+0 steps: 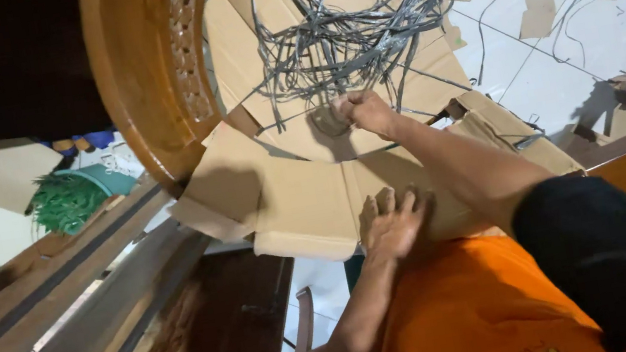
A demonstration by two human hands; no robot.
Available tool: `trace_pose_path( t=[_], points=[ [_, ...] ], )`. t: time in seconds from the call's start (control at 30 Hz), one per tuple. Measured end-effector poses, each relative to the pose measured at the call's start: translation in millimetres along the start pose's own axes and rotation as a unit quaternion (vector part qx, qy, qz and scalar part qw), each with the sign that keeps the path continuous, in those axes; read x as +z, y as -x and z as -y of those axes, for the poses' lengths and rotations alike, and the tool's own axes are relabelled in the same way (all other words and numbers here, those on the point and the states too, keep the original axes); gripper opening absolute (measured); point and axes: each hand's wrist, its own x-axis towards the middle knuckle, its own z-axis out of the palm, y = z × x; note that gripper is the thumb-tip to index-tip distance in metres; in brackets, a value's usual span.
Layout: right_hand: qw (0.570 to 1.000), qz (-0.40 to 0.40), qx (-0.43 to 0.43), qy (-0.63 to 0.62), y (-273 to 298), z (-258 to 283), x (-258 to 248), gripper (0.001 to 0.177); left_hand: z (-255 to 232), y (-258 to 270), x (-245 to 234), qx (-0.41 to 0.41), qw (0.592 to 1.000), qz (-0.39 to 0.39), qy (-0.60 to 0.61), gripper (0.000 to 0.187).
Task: Wrapping a wooden chair with cardboard and securing it with plastic ties for transport
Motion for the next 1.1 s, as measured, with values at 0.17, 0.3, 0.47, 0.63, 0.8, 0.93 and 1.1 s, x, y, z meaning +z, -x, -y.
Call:
trace_pose_path(
  t=[0.17, 0.3, 0.47, 0.63, 0.8, 0.93, 1.1],
  points=[
    [0.999, -0.047, -0.008, -0.012, -11, -8, -4, 0.039, -23, 26, -53, -0.011, 1.000, 0.004, 0.016, 0.051],
    [0.990, -0.016, -0.031, 0.136, -107, -124, 19, 0.049, -15, -5, -25, -0.190, 0.968, 0.123, 0.105, 0.048],
    [0.999, -0.002, 0.037, 0.014, -22, -28, 41, 0.064, -19, 8, -55, -0.263, 0.930, -0.030, 0.256, 0.041],
    [0.999, -0.031, 0.031, 0.010, 20, 31, 51, 0.012, -19, 14, -60, -0.143, 0.986, -0.085, 0.002, 0.024],
    [0.899, -0.080, -0.172, 0.396, 108, 120, 4, 0.037, -30, 26, -49, 0.004, 0.996, -0.073, 0.044, 0.048],
    [0.878, -0.121, -0.241, 0.396, 237, 212, -24, 0.032, -34, 32, -81, 0.013, 0.996, -0.076, 0.034, 0.057],
    [0.856, -0.251, -0.347, 0.290, 353, 220, -68, 0.021, -18, 14, -34, 0.030, 0.983, -0.177, -0.026, 0.059]
  ],
)
